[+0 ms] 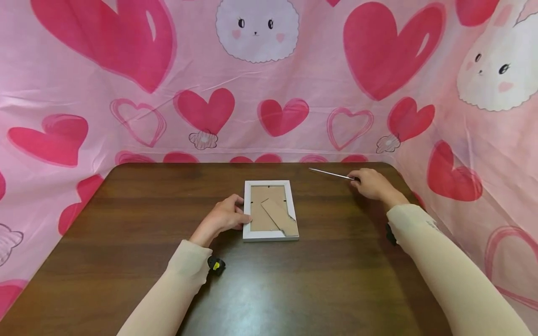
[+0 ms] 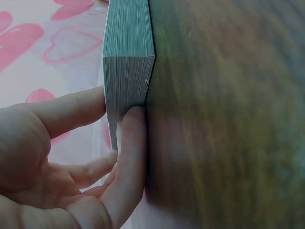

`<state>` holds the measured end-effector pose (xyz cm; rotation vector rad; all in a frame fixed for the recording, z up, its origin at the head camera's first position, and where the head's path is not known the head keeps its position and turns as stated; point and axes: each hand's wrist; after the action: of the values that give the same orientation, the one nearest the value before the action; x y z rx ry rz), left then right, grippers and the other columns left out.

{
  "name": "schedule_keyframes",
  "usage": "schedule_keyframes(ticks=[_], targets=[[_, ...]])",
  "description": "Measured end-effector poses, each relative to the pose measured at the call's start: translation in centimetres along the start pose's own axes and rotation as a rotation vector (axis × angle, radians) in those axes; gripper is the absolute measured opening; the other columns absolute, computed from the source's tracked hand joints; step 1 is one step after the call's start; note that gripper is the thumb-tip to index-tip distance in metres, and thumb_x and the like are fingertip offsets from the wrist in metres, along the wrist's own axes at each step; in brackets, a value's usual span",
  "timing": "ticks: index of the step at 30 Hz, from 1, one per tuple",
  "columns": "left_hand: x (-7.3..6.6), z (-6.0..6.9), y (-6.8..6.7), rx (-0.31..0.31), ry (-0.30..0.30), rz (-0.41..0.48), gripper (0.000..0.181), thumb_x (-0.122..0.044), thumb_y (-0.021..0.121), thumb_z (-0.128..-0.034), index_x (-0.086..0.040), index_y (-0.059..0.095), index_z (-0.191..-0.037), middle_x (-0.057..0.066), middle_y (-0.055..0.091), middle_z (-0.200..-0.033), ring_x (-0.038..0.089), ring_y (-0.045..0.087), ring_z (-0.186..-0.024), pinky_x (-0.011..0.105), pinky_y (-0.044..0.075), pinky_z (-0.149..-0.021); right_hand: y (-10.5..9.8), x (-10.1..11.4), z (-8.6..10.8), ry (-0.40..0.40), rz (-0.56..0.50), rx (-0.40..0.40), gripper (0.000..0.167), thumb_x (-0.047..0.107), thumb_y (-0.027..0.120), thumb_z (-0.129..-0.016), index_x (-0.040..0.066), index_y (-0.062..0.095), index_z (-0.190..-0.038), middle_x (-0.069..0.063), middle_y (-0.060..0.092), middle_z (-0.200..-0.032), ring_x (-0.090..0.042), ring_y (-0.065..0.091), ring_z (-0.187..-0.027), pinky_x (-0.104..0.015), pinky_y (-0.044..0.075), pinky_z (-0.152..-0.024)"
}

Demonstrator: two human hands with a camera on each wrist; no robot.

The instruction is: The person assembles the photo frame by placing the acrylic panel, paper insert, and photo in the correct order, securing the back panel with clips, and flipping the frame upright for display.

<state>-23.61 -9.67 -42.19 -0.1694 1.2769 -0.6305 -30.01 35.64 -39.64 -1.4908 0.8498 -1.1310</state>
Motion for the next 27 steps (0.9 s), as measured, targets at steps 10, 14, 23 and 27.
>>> schedule_keyframes(ticks=[10, 14, 23, 27], targets=[[0.0, 0.0, 0.0, 0.005, 0.003, 0.013, 0.058, -0.007, 0.08, -0.093, 0.003, 0.05, -0.142, 0.02, 0.066, -0.108, 0.025, 0.072, -0.086, 0.04, 0.066, -0.081, 1.4, -0.6, -1.2, 0.012, 0.033, -0.01, 0.025, 0.003, 0.066, -0.101, -0.002, 0.071, -0.126, -0.027, 0.071, -0.122, -0.05, 0.063, -0.122, -0.067, 0.048, -0.106], [-0.1, 0.1, 0.0, 0.0, -0.003, 0.01, 0.057, -0.006, 0.08, -0.0931, 0.003, 0.05, -0.141, 0.019, 0.066, -0.107, 0.025, 0.071, -0.085, 0.039, 0.066, -0.08, 1.5, -0.5, -1.5, 0.025, 0.056, 0.002, 0.027, 0.004, 0.068, -0.101, 0.0, 0.072, -0.128, -0.026, 0.07, -0.123, -0.05, 0.061, -0.123, -0.067, 0.047, -0.106], [-0.1, 0.2, -0.1, 0.001, 0.005, 0.022, 0.058, -0.005, 0.08, -0.0927, 0.004, 0.05, -0.141, 0.02, 0.066, -0.108, 0.024, 0.071, -0.085, 0.039, 0.066, -0.08, 2.0, -1.0, -1.5, 0.012, 0.098, -0.02, 0.028, 0.003, 0.072, -0.098, 0.0, 0.074, -0.126, -0.024, 0.068, -0.112, -0.049, 0.062, -0.114, -0.065, 0.05, -0.102], [-0.2, 0.2, 0.0, 0.005, 0.006, 0.039, 0.058, -0.004, 0.08, -0.0925, 0.005, 0.05, -0.141, 0.021, 0.066, -0.108, 0.024, 0.071, -0.085, 0.039, 0.066, -0.08, 2.0, -1.0, -1.6, 0.011, 0.106, -0.024, 0.029, 0.002, 0.073, -0.097, 0.001, 0.075, -0.127, -0.022, 0.067, -0.108, -0.048, 0.063, -0.111, -0.064, 0.051, -0.101]])
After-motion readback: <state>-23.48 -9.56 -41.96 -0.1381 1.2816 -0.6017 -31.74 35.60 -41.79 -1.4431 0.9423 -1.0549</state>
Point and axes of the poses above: each hand's wrist, its own z-axis away from the middle knuckle, its own y-axis out of the palm, x = y × z
